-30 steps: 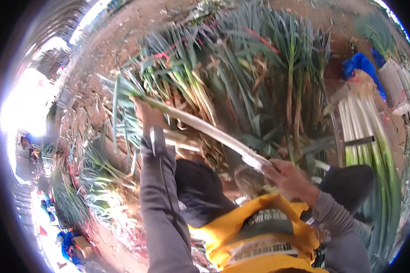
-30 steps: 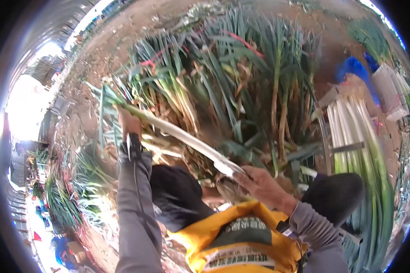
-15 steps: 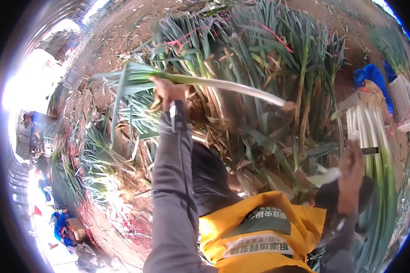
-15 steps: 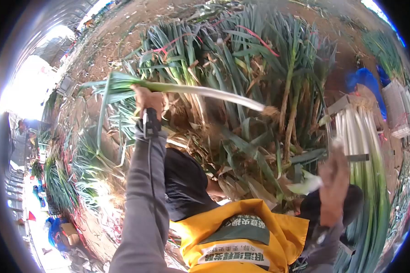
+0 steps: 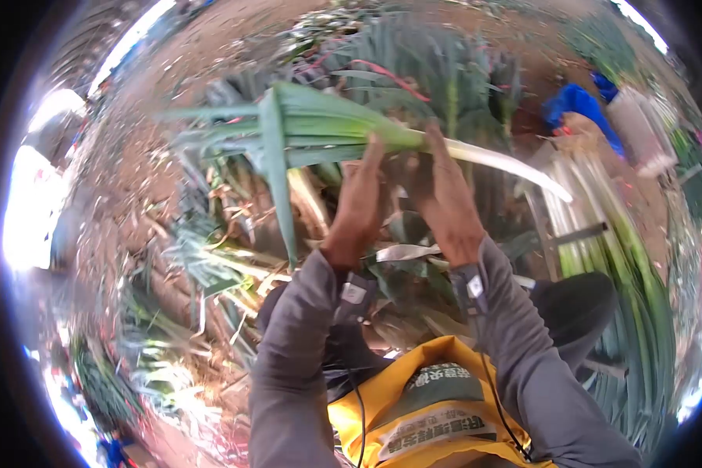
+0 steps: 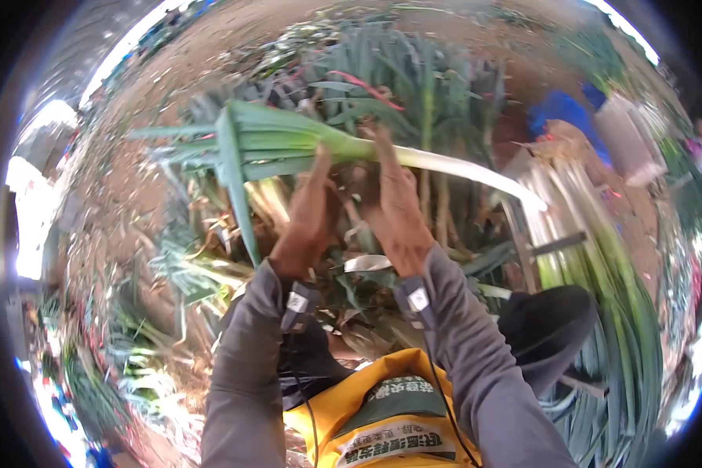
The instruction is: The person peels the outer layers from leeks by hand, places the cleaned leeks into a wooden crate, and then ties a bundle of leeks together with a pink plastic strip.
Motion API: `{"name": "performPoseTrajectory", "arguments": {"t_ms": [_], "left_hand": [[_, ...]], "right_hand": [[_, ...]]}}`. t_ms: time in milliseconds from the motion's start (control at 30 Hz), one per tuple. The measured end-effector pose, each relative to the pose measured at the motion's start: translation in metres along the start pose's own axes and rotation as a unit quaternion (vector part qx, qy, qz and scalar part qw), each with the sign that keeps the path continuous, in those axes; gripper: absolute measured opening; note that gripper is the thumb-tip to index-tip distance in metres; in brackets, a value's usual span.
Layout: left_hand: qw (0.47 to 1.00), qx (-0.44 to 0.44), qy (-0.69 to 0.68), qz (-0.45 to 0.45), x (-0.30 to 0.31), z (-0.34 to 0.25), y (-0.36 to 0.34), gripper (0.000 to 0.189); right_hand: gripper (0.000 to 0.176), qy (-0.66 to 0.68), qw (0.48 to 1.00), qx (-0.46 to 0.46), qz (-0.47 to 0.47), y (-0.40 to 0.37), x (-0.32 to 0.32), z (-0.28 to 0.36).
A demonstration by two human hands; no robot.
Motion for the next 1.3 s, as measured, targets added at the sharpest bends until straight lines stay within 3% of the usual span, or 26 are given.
{"name": "performPoseTrajectory", "arguments": {"t_ms": [67,100,133,200,233,267,300,367,400,433,467,533,567,600,633,667,700,733,767,800,833,867,933,1000,1067,1300], "left_hand": [[0.976,-0.041,0.199,0.078,-0.002,-0.003,-0.003,0.054],[0.979,-0.002,0.184,0.082,-0.004,0.000,-0.002,0.047],[0.981,0.036,0.170,0.085,-0.007,0.003,-0.001,0.041],[0.994,0.055,0.092,0.025,-0.009,0.014,0.000,0.040],[0.993,0.015,0.050,0.102,-0.009,0.014,-0.003,0.040],[0.986,-0.015,0.091,0.137,-0.007,0.016,-0.005,0.035],[0.980,0.002,0.122,0.157,-0.010,0.021,-0.007,0.035],[0.958,0.047,0.192,0.210,-0.011,0.034,-0.010,0.037],[0.938,0.078,0.230,0.247,-0.012,0.044,-0.014,0.038],[0.887,0.064,0.338,0.308,-0.014,0.053,-0.018,0.040],[0.884,0.065,0.338,0.316,-0.002,0.074,-0.020,0.040],[0.599,-0.268,0.529,0.538,0.019,0.115,-0.025,0.047],[0.595,-0.272,0.525,0.545,0.009,0.117,-0.028,0.047],[0.573,-0.145,0.554,0.586,0.000,0.116,-0.031,0.052],[0.540,-0.016,0.574,0.615,-0.010,0.114,-0.032,0.058],[0.536,-0.017,0.574,0.618,-0.029,0.106,-0.034,0.058],[0.614,0.050,0.520,0.592,-0.049,0.099,-0.036,0.055],[0.683,0.117,0.461,0.554,-0.062,0.097,-0.037,0.053],[0.697,0.073,0.449,0.554,-0.059,0.118,-0.028,0.047],[0.698,0.077,0.450,0.552,-0.066,0.134,-0.026,0.047],[0.754,0.091,0.360,0.542,-0.078,0.147,-0.022,0.044],[0.801,0.103,0.266,0.526,-0.091,0.159,-0.017,0.042],[0.805,0.099,0.284,0.511,-0.125,0.184,-0.010,0.039],[0.807,0.101,0.300,0.499,-0.163,0.203,-0.012,0.037],[0.877,0.150,0.148,0.432,-0.203,0.217,-0.019,0.044],[0.941,0.201,-0.034,0.271,-0.328,0.260,-0.011,0.048]], "right_hand": [[0.027,-0.307,0.923,0.218,-0.077,-0.005,0.006,0.019],[0.030,-0.027,0.997,0.028,-0.059,0.009,0.020,0.022],[0.033,0.272,0.951,-0.143,-0.033,0.023,0.038,0.028],[0.029,-0.020,0.989,0.096,-0.107,0.037,0.094,0.068],[0.030,-0.358,0.884,0.243,-0.179,0.032,0.127,0.103],[0.033,-0.619,0.650,0.347,-0.270,0.029,0.156,0.137],[0.035,-0.709,0.504,0.373,-0.322,0.027,0.182,0.175],[0.019,-0.480,0.745,0.366,-0.283,0.005,0.214,0.273],[0.028,-0.337,0.823,0.376,-0.261,-0.007,0.229,0.322],[0.027,-0.518,0.710,0.307,-0.365,-0.039,0.230,0.366],[0.026,-0.539,0.663,0.354,-0.381,-0.049,0.251,0.397],[0.026,-0.726,0.489,0.234,-0.424,-0.084,0.265,0.450],[0.026,-0.726,0.484,0.230,-0.431,-0.102,0.300,0.469],[0.022,-0.829,0.390,0.184,-0.357,-0.116,0.344,0.487],[0.038,-0.909,0.287,0.132,-0.272,-0.124,0.375,0.491],[0.038,-0.919,0.306,0.139,-0.206,-0.133,0.380,0.470],[0.038,-0.924,0.326,0.145,-0.137,-0.145,0.386,0.443],[0.036,-0.917,0.369,-0.027,-0.152,-0.154,0.375,0.414],[0.035,-0.903,0.377,-0.135,-0.156,-0.158,0.385,0.377],[0.033,-0.896,0.428,-0.079,-0.082,-0.170,0.390,0.342],[0.033,-0.901,0.428,-0.066,-0.028,-0.176,0.418,0.306],[0.034,-0.889,0.439,-0.128,-0.013,-0.180,0.416,0.280],[0.035,-0.873,0.449,-0.188,0.003,-0.181,0.414,0.241],[0.037,-0.819,0.542,-0.188,-0.027,-0.183,0.425,0.217],[0.036,-0.799,0.573,-0.178,-0.043,-0.182,0.424,0.216],[0.035,-0.712,0.667,-0.198,-0.098,-0.152,0.416,0.176]]}}
Point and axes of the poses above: each hand's wrist, its own y-axis towards the middle knuckle, its own x-axis out of the back of the hand, z = x × y, the point moved 1 cm from there along y, towards the middle knuckle, and after that the axes turned 13 degrees about -x, right-handed, at the moved point
